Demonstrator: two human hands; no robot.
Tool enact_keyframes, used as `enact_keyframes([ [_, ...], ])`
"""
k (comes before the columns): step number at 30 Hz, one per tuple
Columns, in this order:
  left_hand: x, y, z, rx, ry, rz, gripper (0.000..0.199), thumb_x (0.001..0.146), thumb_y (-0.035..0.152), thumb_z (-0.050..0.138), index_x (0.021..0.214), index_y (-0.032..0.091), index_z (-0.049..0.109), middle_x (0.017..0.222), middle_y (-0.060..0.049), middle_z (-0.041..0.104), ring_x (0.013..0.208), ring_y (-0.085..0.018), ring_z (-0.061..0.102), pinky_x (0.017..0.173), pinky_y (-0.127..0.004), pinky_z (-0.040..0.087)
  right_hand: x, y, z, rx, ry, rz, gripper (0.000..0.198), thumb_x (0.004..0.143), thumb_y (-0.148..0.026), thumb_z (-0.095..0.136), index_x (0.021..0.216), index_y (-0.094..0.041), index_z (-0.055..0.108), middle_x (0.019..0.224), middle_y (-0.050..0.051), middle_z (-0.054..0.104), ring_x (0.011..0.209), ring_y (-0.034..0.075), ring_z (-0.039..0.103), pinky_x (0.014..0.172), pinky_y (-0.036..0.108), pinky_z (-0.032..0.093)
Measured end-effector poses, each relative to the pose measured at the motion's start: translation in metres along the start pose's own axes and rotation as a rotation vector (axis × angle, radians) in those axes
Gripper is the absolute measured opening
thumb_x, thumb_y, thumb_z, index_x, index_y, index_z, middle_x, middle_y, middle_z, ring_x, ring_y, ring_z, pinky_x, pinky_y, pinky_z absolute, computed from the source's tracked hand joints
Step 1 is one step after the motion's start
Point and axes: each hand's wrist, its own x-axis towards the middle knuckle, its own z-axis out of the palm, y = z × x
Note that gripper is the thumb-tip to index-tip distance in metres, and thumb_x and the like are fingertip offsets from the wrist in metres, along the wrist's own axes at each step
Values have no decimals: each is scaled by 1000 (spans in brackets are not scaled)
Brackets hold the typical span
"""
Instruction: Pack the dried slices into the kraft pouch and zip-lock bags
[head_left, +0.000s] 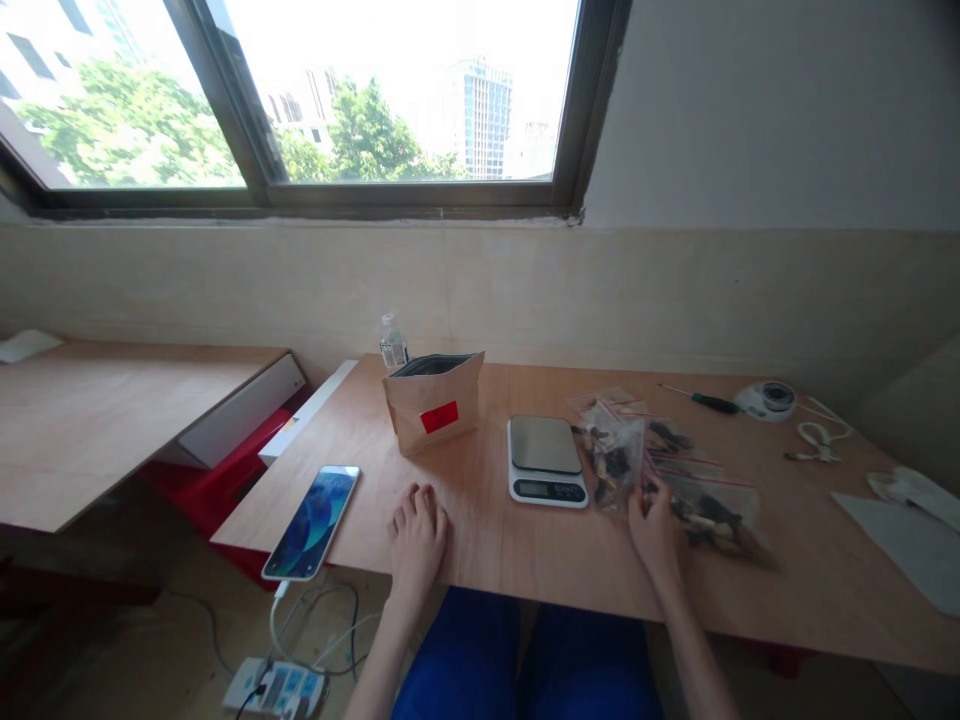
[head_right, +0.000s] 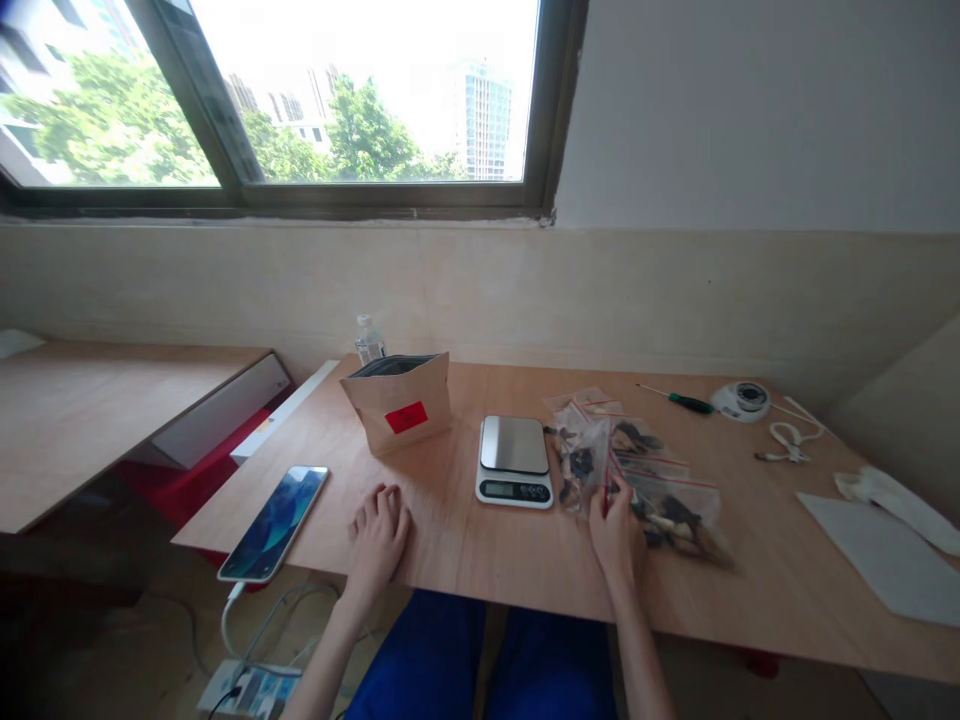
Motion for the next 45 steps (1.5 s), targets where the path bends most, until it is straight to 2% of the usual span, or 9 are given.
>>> enact_keyframes([
  [9,3,4,1,243,8,41,42,92,32,33,126,13,50,127,-16,51,103,-29,51,86,-43,39,0,-3,-1,-45,8,-7,40,90,-35,35,122,-14,44,78,9,67,65,24,63,52,28,31],
  [16,4,8,0,204,-41,16,40,93,31,31,122,16,54,120,-14,54,104,-30,50,86,-44,37,-1,-10,-6,-98,3,-10,39,91,-35,35,122,-12,44,79,11,68,66,25,64,50,28,30],
  [27,8,7,2,124,-91,-62,41,92,35,31,122,15,52,119,-14,56,105,-30,51,88,-44,37,-1,-16,-7,-186,-25,-47,39,92,-31,33,123,-10,45,81,15,69,70,28,67,55,30,41],
  [31,8,6,-9,68,-112,-60,37,91,33,35,119,16,54,117,-12,58,103,-26,53,88,-39,39,-2,-17,-8,-192,-31,-68,38,93,-31,32,122,-9,45,82,16,69,72,28,67,57,31,42],
  [34,7,-9,-30,55,-54,-106,41,89,35,37,123,13,49,121,-15,54,108,-25,51,91,-38,38,-2,-16,-9,-192,-32,-66,39,93,-31,32,122,-10,44,84,16,69,73,29,67,58,31,43],
  [37,7,-38,-54,136,131,-303,71,81,48,47,135,3,32,133,-25,41,123,-36,38,98,-48,29,-2,-16,-9,-179,-39,-48,39,93,-32,32,123,-11,44,84,16,69,73,29,67,58,32,43],
  [38,8,-50,-60,175,135,-367,84,76,52,52,137,-1,26,132,-29,39,124,-39,36,98,-51,27,-2,-16,-9,-178,-44,-41,39,92,-32,32,123,-11,44,83,15,69,73,29,67,57,32,42],
  [41,16,-82,-71,265,4,-477,100,68,57,55,135,-9,23,129,-36,39,121,-46,36,96,-58,23,-3,-17,-10,-178,-55,-42,40,92,-33,32,124,-11,44,81,15,69,71,29,67,57,32,42],
  [45,23,-107,-74,316,-151,-545,78,71,57,46,120,-4,46,117,-32,49,112,-45,44,93,-56,24,-3,-15,-10,-170,-49,-39,41,92,-34,31,123,-10,44,81,15,68,71,28,66,57,31,41],
])
